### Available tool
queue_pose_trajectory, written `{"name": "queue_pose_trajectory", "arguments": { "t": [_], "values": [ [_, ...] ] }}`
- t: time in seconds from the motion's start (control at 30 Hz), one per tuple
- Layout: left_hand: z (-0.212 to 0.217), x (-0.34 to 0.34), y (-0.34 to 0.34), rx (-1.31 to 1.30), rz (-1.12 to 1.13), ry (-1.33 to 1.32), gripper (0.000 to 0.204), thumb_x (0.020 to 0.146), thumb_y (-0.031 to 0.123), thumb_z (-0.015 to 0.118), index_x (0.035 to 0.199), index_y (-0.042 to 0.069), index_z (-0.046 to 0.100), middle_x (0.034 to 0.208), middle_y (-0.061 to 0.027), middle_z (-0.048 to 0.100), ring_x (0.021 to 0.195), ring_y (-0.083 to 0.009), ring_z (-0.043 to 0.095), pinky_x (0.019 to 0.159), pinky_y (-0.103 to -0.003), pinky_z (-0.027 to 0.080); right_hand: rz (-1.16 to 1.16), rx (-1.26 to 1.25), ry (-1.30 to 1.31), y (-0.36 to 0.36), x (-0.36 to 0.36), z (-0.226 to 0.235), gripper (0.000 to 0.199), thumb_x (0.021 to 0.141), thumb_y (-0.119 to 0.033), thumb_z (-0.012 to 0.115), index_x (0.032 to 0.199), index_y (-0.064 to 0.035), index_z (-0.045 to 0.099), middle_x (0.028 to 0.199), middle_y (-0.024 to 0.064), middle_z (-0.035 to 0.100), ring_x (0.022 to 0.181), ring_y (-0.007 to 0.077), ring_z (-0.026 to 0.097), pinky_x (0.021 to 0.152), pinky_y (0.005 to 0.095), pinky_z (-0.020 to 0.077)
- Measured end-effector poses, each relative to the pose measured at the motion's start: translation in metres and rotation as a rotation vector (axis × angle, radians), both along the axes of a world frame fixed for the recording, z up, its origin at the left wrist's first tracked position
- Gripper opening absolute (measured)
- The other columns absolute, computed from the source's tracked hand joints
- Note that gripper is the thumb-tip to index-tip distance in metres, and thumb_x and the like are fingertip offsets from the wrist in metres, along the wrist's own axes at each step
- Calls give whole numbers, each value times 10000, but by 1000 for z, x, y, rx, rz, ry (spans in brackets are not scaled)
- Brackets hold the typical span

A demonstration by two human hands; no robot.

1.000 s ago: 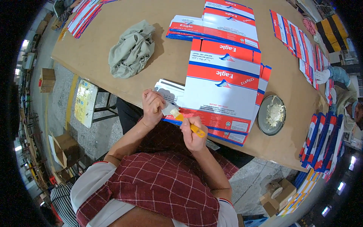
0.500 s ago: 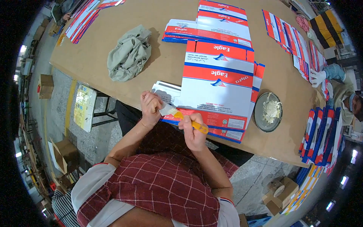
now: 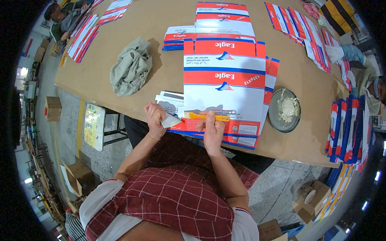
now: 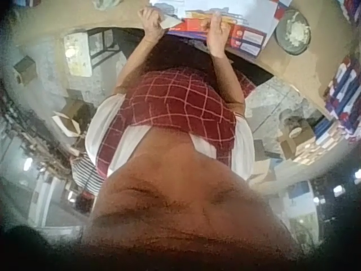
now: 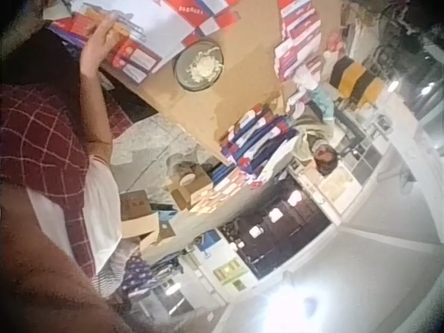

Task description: The recorder is applying glue to cardboard box flats using a brush and stacking them.

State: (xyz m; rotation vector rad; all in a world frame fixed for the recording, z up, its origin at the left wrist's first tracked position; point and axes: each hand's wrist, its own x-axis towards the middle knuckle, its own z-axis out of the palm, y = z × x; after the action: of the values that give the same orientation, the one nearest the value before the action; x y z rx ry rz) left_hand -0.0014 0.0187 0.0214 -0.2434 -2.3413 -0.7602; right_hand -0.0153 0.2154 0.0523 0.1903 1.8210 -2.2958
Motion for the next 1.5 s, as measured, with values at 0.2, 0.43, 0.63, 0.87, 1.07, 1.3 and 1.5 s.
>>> {"name": "queue_pose_trajectory", "arguments": {
  "t": [0.2,0.43,0.63,0.87,1.07,1.3,1.5],
  "values": [
    [-1,-3,-2,1,-19,-22,210,628,54,571,645,97,366,726,-56,482,751,-223,495,805,-391,315,16,26,60,2,4,-4,437,972,-348,293,888,-8,556,565,22,490,533,78,477,504,207,400],
    [-4,-3,-3,67,-56,-12,245,614,28,588,639,100,356,721,-54,478,743,-224,488,805,-386,313,86,102,91,-2,5,2,423,969,-336,320,865,-3,559,548,18,494,520,72,477,494,213,402],
    [-4,-3,-4,80,-52,-4,257,621,37,600,631,99,351,721,-56,476,740,-221,489,813,-388,315,185,156,30,1,2,4,429,967,-342,322,835,-10,560,518,11,477,480,65,456,471,210,390],
    [-7,-3,-5,81,-48,-19,269,623,53,616,633,92,349,721,-62,475,732,-228,489,821,-402,318,17,87,-12,2,2,3,422,966,-348,320,853,-19,558,493,2,451,457,66,445,454,200,378],
    [-2,-4,-2,89,-60,-27,302,633,7,610,639,99,323,679,-54,429,676,-215,467,859,-413,325,176,205,96,-1,1,0,449,964,-362,318,834,-11,565,495,5,458,459,66,460,451,200,378],
    [-3,-4,-3,97,-55,-17,299,634,-5,608,633,96,326,672,-54,433,677,-220,464,862,-413,330,119,101,-92,6,-1,8,474,958,-384,329,804,-5,568,496,6,458,458,72,468,443,199,369],
    [-5,-2,-4,90,-57,-37,288,633,16,616,641,86,337,682,-71,459,703,-239,481,866,-435,341,38,63,44,4,1,0,473,959,-383,326,829,1,570,508,8,463,458,71,455,444,199,364]
  ]
}}
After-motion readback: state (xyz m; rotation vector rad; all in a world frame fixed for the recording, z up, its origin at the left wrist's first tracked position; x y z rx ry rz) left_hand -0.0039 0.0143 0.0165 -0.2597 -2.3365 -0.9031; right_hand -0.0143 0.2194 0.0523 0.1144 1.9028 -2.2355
